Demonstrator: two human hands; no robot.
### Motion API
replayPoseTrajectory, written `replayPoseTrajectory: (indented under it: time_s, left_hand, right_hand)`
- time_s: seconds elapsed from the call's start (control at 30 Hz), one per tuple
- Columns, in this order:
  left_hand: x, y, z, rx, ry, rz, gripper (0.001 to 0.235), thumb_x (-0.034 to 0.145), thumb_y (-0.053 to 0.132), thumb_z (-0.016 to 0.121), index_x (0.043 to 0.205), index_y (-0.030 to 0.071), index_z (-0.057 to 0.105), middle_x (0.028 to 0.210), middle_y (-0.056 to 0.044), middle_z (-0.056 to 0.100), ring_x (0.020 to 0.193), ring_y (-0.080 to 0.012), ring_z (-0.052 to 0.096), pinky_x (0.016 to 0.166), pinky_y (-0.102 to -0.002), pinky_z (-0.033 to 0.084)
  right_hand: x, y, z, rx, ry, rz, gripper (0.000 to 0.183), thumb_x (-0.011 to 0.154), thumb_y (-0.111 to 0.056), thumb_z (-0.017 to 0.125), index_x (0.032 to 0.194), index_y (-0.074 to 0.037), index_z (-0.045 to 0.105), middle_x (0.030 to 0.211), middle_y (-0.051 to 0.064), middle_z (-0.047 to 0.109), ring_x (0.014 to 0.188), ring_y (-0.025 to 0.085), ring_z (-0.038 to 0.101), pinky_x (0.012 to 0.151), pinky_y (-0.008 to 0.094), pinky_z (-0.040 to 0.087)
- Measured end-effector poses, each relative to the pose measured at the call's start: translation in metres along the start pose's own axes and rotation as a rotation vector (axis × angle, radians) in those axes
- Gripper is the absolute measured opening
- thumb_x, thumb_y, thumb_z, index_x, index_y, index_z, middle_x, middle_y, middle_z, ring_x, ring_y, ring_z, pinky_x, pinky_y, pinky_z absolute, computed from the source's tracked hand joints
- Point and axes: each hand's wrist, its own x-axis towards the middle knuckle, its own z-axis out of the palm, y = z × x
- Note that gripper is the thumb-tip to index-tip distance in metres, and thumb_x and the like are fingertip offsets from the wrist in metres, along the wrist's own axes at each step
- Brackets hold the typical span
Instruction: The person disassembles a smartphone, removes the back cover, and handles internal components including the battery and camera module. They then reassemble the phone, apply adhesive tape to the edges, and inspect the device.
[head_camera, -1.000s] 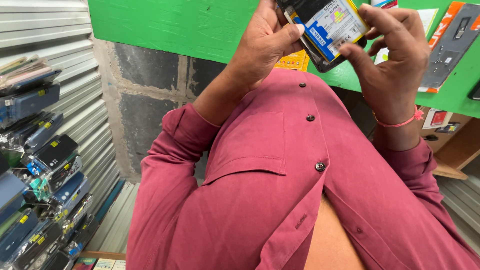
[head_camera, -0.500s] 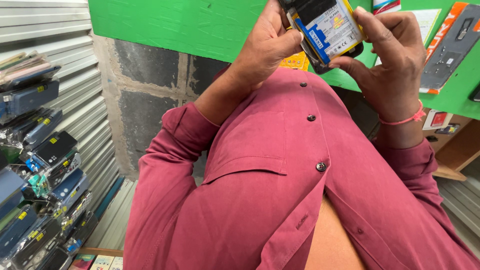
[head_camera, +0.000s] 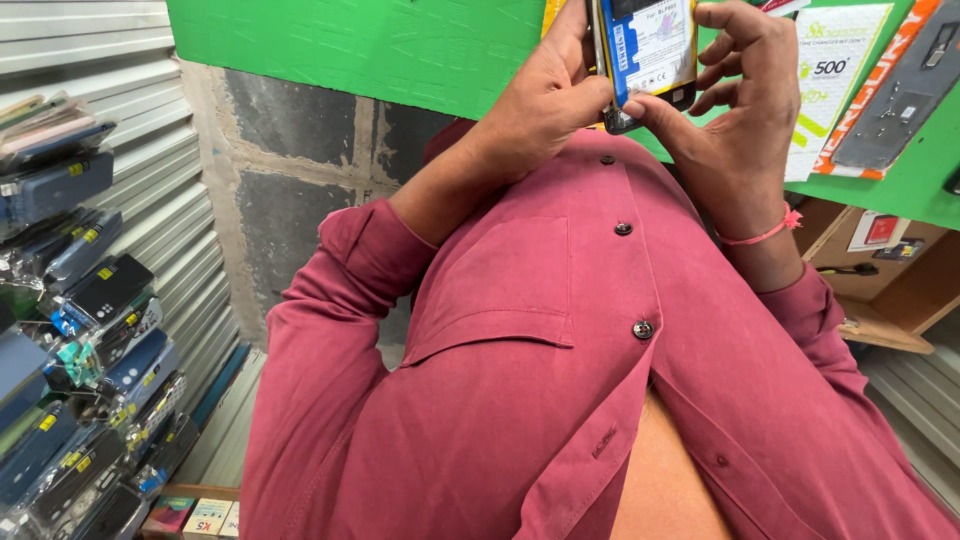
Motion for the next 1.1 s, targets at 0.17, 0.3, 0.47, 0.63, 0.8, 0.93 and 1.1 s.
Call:
replayPoseTrajectory:
  time_s: [0.17,0.3,0.47,0.63,0.8,0.93,1.1]
  left_hand:
    - [-0.002,0.001,0.001,-0.011,-0.002,-0.015,0.068,0.107,-0.012,0.048,0.165,0.007,0.018,0.142,-0.008,0.055,0.125,-0.0128,0.06,0.107,-0.031,0.056]
    - [-0.002,0.003,0.003,-0.022,-0.006,-0.006,0.066,0.109,-0.014,0.047,0.165,0.005,0.017,0.146,-0.011,0.053,0.125,-0.0138,0.058,0.111,-0.032,0.055]
    - [-0.007,0.01,0.007,0.001,-0.032,-0.003,0.078,0.105,-0.015,0.046,0.167,0.011,0.005,0.15,-0.01,0.051,0.126,-0.0141,0.058,0.11,-0.032,0.055]
    - [-0.006,0.011,0.009,-0.086,0.012,-0.064,0.073,0.108,-0.005,0.045,0.17,0.01,0.009,0.149,-0.009,0.05,0.126,-0.0162,0.063,0.11,-0.035,0.059]
    - [-0.004,0.004,0.007,0.049,-0.017,0.044,0.046,0.123,0.011,0.045,0.163,0.005,0.024,0.143,-0.009,0.059,0.125,-0.0126,0.064,0.111,-0.031,0.056]
    - [-0.005,0.001,0.007,0.054,-0.037,0.082,0.038,0.124,0.014,0.046,0.158,0.004,0.033,0.139,-0.009,0.062,0.125,-0.0115,0.065,0.111,-0.03,0.056]
    - [-0.004,0.005,0.011,0.133,-0.031,0.094,0.033,0.125,0.015,0.046,0.154,0.002,0.04,0.134,-0.008,0.063,0.122,-0.0104,0.065,0.109,-0.029,0.057]
  right_hand:
    - [0.0,0.0,0.009,0.157,0.044,0.111,0.059,0.099,-0.013,0.096,0.135,-0.004,0.05,0.124,0.005,0.05,0.101,0.011,0.059,0.074,0.022,0.056]
    - [-0.003,-0.001,0.011,0.319,0.11,0.165,0.052,0.107,-0.011,0.088,0.138,-0.004,0.047,0.125,0.003,0.051,0.096,0.008,0.054,0.078,0.02,0.052]
    - [0.0,0.003,0.007,0.564,0.138,0.287,0.043,0.109,-0.011,0.077,0.144,-0.002,0.052,0.114,0.003,0.062,0.09,0.006,0.058,0.081,0.019,0.051]
    - [0.001,0.009,0.004,0.655,0.086,0.283,0.035,0.114,-0.006,0.074,0.141,0.0,0.054,0.104,0.004,0.067,0.084,0.007,0.065,0.074,0.02,0.053]
    - [-0.004,0.011,0.005,0.647,0.063,0.226,0.032,0.117,-0.004,0.075,0.14,0.0,0.053,0.1,0.003,0.066,0.084,0.007,0.066,0.075,0.02,0.054]
    - [-0.004,0.013,-0.001,0.641,0.059,0.228,0.029,0.116,-0.011,0.071,0.138,0.0,0.056,0.096,0.002,0.065,0.08,0.006,0.063,0.072,0.02,0.053]
    - [0.002,0.02,-0.006,0.622,0.112,0.194,0.026,0.12,-0.025,0.065,0.12,0.002,0.062,0.097,0.003,0.066,0.078,0.006,0.06,0.07,0.02,0.05]
